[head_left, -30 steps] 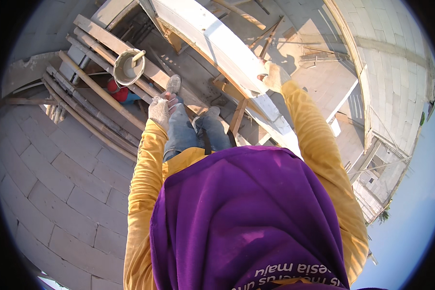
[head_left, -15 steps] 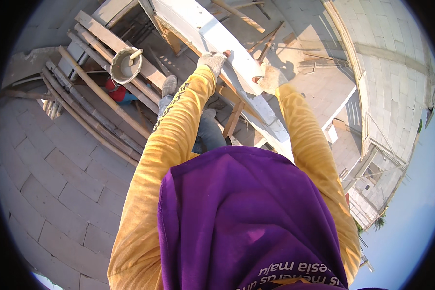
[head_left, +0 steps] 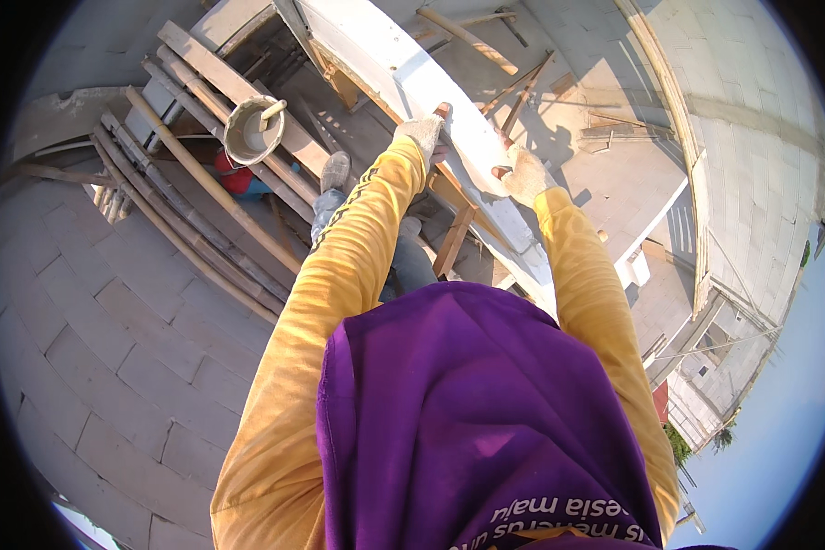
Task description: The person, using a trowel, applies mortar from a bucket onto the edge of a curved concrete wall while standing on a wooden scaffold.
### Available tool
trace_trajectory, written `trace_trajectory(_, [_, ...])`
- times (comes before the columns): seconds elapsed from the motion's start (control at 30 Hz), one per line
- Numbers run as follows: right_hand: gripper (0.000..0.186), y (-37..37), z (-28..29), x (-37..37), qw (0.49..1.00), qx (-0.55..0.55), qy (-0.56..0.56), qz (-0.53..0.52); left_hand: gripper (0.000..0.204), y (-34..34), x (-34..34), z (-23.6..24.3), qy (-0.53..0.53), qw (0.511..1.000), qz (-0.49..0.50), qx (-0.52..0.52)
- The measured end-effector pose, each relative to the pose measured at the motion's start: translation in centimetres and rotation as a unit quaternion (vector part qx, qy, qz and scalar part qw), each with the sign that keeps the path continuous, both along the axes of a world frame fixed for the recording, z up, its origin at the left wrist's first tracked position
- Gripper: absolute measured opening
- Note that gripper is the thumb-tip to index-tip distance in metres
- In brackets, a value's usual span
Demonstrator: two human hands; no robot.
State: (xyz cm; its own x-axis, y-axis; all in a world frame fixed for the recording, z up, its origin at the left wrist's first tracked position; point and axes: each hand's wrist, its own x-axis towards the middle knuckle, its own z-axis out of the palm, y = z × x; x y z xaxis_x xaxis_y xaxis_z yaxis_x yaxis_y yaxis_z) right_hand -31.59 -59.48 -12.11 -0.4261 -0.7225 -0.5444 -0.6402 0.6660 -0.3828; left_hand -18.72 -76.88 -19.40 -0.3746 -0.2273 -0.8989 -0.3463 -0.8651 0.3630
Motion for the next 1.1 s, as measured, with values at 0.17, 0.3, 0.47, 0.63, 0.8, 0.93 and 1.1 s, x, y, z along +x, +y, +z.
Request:
trace_trajectory(0.17, [0.076,0.1,-0.8,0.1,0.999,-0.037,-0.017,-0.006,0.082,0.0,-0.1,-2.0,0.028,0.998,0.029,0.041])
trace_trajectory(0.3, [0.076,0.5,-1.7,-0.3,0.998,-0.050,-0.031,-0.010,0.076,-0.2,-0.6,-2.7,0.017,0.998,0.018,0.055])
trace_trajectory(0.47, [0.075,0.0,-1.0,-0.2,0.999,-0.024,-0.030,-0.022,0.080,-0.1,-0.7,-2.4,0.016,0.998,0.026,0.050])
trace_trajectory(0.63, [0.075,-0.6,0.1,0.0,0.999,-0.015,-0.029,-0.023,0.077,0.1,-0.2,-1.9,0.022,1.000,0.001,0.018])
trace_trajectory(0.8, [0.074,-0.1,-0.8,-0.4,0.998,-0.040,-0.034,-0.020,0.078,-0.3,-0.3,-1.2,0.035,0.999,-0.001,0.019])
trace_trajectory(0.93, [0.073,-0.1,-0.4,-0.6,0.999,-0.029,-0.018,-0.007,0.073,0.0,-0.5,-2.2,0.020,1.000,0.004,0.019])
trace_trajectory(1.1, [0.030,-2.2,0.8,-0.1,0.931,-0.332,-0.027,-0.151,0.068,0.0,0.0,-0.3,0.030,0.991,-0.098,-0.082])
